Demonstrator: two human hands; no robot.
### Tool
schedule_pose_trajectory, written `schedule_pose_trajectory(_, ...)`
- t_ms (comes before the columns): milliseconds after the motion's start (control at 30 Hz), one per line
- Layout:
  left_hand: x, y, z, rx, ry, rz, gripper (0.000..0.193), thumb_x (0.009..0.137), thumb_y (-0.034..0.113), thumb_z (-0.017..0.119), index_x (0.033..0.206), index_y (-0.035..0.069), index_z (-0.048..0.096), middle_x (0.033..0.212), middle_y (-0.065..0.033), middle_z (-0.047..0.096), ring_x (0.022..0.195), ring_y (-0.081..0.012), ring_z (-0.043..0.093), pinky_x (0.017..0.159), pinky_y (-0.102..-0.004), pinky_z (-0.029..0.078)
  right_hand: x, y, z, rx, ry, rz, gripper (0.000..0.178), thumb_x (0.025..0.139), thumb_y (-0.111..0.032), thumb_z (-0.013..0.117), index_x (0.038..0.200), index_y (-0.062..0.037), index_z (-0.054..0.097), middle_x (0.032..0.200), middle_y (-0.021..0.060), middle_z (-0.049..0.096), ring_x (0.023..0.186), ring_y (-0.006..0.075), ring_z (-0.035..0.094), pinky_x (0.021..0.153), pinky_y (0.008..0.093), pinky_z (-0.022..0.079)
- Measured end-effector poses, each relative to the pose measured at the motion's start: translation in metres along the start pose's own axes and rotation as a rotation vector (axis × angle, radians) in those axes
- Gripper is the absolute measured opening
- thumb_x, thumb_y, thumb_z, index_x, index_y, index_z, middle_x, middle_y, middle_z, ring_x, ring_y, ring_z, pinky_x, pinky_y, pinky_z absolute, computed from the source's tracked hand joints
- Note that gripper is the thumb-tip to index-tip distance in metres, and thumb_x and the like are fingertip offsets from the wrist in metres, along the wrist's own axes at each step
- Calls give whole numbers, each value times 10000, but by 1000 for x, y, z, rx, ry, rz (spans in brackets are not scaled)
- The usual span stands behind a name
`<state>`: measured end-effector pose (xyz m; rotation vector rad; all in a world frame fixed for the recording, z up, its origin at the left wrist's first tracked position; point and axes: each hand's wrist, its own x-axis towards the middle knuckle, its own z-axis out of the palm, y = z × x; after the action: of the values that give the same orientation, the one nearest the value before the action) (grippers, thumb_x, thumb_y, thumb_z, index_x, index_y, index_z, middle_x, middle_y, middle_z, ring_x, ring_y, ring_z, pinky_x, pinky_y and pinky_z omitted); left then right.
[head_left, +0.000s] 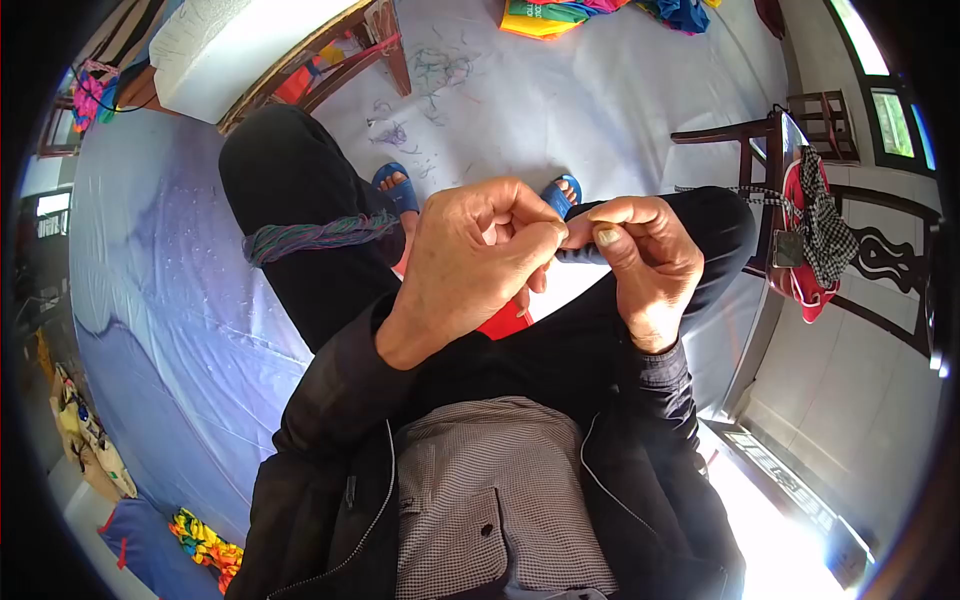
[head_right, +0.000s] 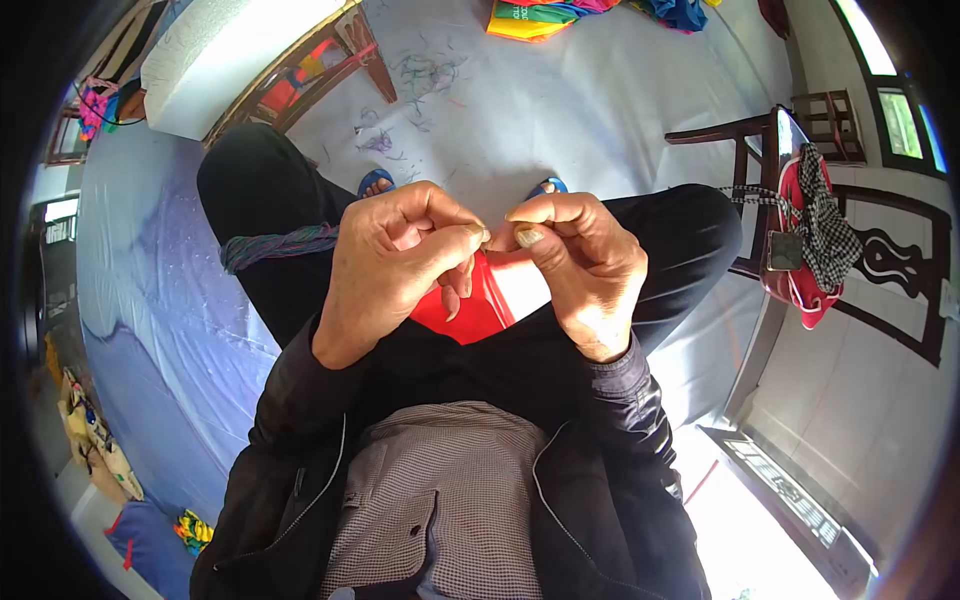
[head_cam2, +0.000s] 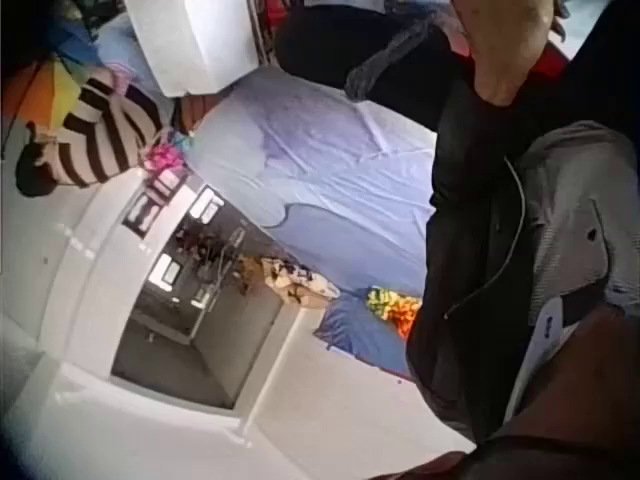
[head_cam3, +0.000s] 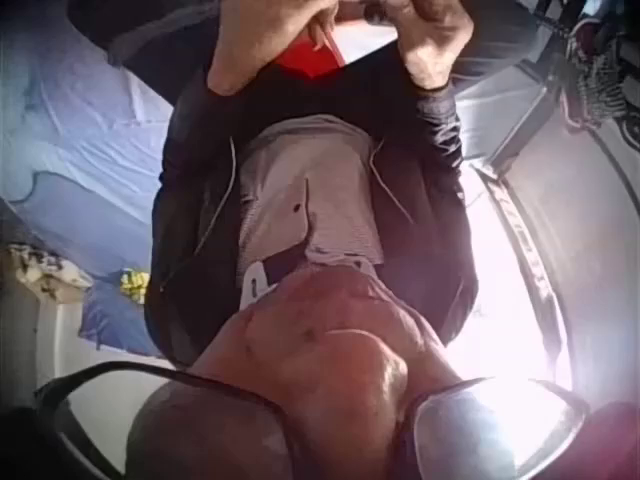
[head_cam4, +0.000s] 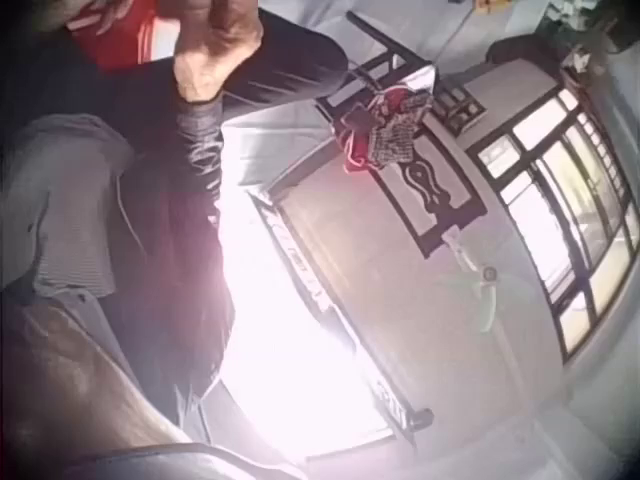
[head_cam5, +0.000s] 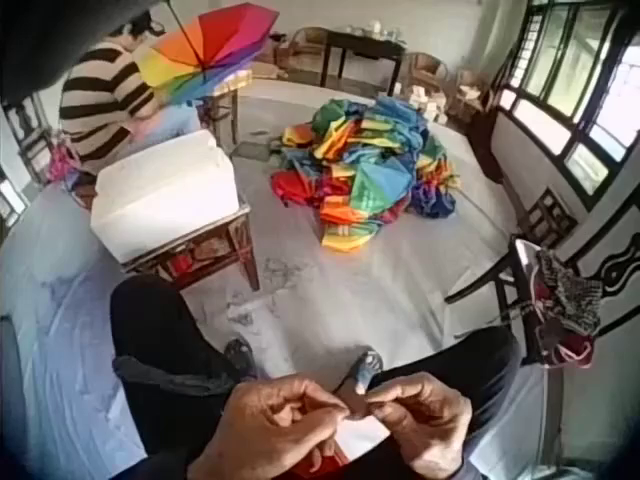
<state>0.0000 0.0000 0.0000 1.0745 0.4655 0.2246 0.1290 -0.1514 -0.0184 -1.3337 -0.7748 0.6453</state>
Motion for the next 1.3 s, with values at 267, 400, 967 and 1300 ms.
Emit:
schedule_pose_trajectory(267, 0, 2, 1, -19, 37, -15, 57, 950, -39, 628, 932, -86, 656, 760, -105, 677, 605, -130, 648, 494, -266, 529, 5, -18, 8, -752, 79, -499, 113, 964, 68, 647, 1061, 34, 694, 930, 185, 731, 864, 233, 731, 751, 353, 597)
schedule_pose_trajectory(400, 1, -1, 2, -29, 56, -15, 40, 922, -28, 638, 913, -64, 654, 705, -65, 658, 571, -96, 634, 460, -248, 518, 1, -25, 15, -917, 64, -599, 88, 945, 51, 659, 1021, 45, 704, 901, 178, 723, 819, 222, 723, 685, 332, 578)
schedule_pose_trajectory(967, -5, -2, -4, 28, 84, 2, 45, 927, -1, 657, 908, -41, 664, 704, -30, 656, 583, -56, 614, 498, -218, 478, -16, -79, 8, 389, -359, 16, 144, 801, 137, 707, 830, 7, 653, 863, 141, 724, 689, 245, 715, 545, 369, 552)
schedule_pose_trajectory(1300, -1, -1, -1, 29, 77, -35, 38, 906, -16, 663, 906, -54, 663, 702, -36, 659, 582, -56, 607, 503, -217, 464, 5, -19, 19, -1041, 163, -661, 225, 761, 103, 765, 953, -14, 747, 890, 87, 669, 721, 193, 671, 562, 285, 523)
